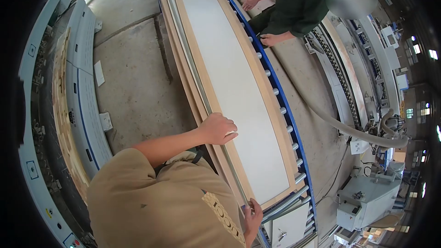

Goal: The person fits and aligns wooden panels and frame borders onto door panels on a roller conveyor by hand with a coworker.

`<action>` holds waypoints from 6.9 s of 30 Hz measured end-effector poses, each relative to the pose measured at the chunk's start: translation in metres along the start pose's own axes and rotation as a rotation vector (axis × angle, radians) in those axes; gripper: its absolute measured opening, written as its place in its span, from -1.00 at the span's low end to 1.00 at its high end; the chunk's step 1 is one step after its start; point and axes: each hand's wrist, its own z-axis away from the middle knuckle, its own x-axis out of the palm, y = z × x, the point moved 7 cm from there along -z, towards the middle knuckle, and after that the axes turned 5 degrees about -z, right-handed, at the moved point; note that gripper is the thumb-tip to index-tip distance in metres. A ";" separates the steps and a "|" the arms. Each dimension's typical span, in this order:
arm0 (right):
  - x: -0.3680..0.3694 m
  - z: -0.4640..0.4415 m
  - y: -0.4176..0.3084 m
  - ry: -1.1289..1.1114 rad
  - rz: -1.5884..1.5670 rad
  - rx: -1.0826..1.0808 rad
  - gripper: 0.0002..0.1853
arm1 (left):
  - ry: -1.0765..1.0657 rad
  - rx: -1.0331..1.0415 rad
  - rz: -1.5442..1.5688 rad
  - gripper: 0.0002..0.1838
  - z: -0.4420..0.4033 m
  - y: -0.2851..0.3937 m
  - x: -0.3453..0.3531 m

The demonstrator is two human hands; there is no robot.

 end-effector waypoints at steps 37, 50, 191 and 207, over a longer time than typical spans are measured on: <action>0.002 -0.003 0.011 0.009 0.091 -0.010 -0.48 | 0.144 0.092 0.016 -0.84 0.002 0.006 -0.010; 0.005 0.003 -0.002 -0.002 0.148 0.015 -0.45 | 0.046 0.038 0.018 -0.81 0.003 0.006 -0.007; -0.194 -0.329 0.502 0.545 -1.115 0.347 -0.39 | 0.630 -0.989 0.875 -0.16 0.067 0.225 0.191; -0.375 -0.277 0.392 1.028 -0.581 -0.090 -0.40 | 0.727 -0.964 0.894 -0.11 0.088 0.244 0.203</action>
